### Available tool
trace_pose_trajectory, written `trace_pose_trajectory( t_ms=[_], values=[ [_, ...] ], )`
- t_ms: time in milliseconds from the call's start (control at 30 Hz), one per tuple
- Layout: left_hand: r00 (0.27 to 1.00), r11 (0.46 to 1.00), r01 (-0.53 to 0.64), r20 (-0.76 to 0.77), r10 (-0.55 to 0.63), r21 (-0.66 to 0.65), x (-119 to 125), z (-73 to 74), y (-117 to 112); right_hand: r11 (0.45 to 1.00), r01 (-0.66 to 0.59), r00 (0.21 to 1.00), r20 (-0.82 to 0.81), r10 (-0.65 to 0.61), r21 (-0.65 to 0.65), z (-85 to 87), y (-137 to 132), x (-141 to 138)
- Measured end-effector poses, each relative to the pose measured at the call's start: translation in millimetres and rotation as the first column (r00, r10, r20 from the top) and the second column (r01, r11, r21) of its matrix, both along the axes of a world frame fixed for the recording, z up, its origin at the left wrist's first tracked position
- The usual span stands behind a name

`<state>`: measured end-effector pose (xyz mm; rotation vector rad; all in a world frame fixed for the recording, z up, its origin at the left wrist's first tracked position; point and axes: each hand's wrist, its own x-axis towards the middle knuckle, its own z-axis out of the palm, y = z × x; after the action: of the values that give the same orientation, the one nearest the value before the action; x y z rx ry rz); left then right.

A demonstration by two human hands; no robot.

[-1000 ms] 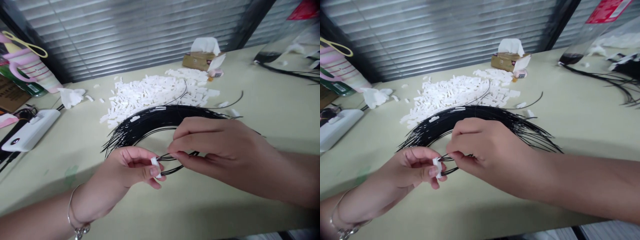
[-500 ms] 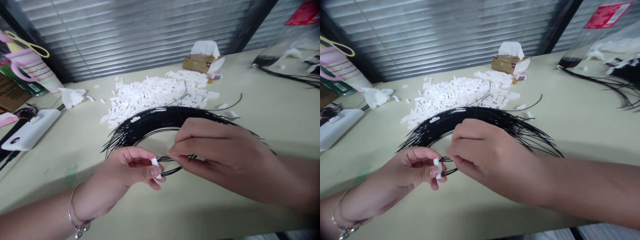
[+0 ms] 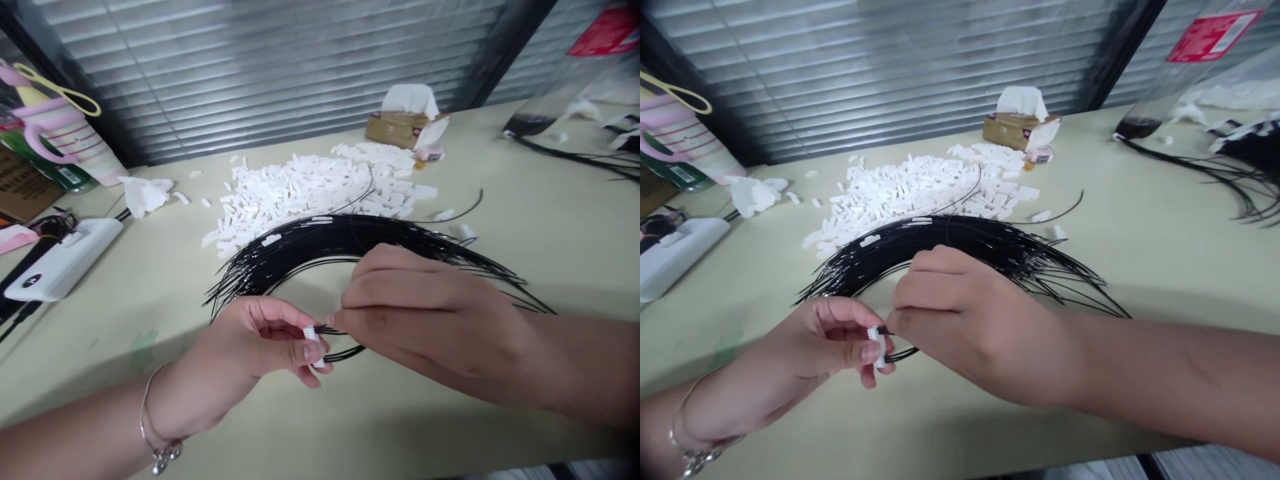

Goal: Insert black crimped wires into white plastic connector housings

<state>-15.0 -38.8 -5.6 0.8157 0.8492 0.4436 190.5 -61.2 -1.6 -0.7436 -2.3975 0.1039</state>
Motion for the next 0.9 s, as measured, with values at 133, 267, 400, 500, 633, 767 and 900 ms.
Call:
trace_pose_trajectory(
  t_ms=[133,267,400,500,633,767,900],
  values=[
    [1.000,1.000,-0.001,-0.011,0.001,0.004,0.6,0.1,-0.9,1.000,-0.010,1.000,0.013,0.010,-0.008,0.1,-1.3,-3.4],
    [1.000,1.000,0.015,-0.003,-0.015,0.008,1.7,-2.2,-2.8,0.983,-0.061,0.996,0.056,0.072,-0.173,14.2,14.2,3.5],
    [1.000,0.999,0.027,0.013,-0.027,0.024,2.3,-5.1,-2.1,0.881,0.054,0.998,0.054,-0.033,-0.469,29.8,52.1,6.7],
    [0.999,1.000,0.028,0.018,-0.028,0.007,2.0,-6.3,-0.5,0.887,0.193,0.981,0.092,-0.170,-0.419,28.3,79.8,-8.5],
    [1.000,1.000,0.025,0.019,-0.025,-0.013,1.4,-5.9,0.0,0.935,0.040,0.990,0.143,0.011,-0.353,11.6,101.1,-41.1],
    [1.000,0.999,0.019,0.016,-0.018,-0.034,1.5,-3.8,-0.6,0.938,-0.025,0.979,0.183,0.093,-0.345,-3.1,108.4,-58.6],
    [0.999,0.999,0.013,0.048,-0.011,-0.042,1.6,-2.6,0.1,0.947,-0.021,0.987,0.145,0.071,-0.320,2.2,97.6,-54.9]
  ],
)
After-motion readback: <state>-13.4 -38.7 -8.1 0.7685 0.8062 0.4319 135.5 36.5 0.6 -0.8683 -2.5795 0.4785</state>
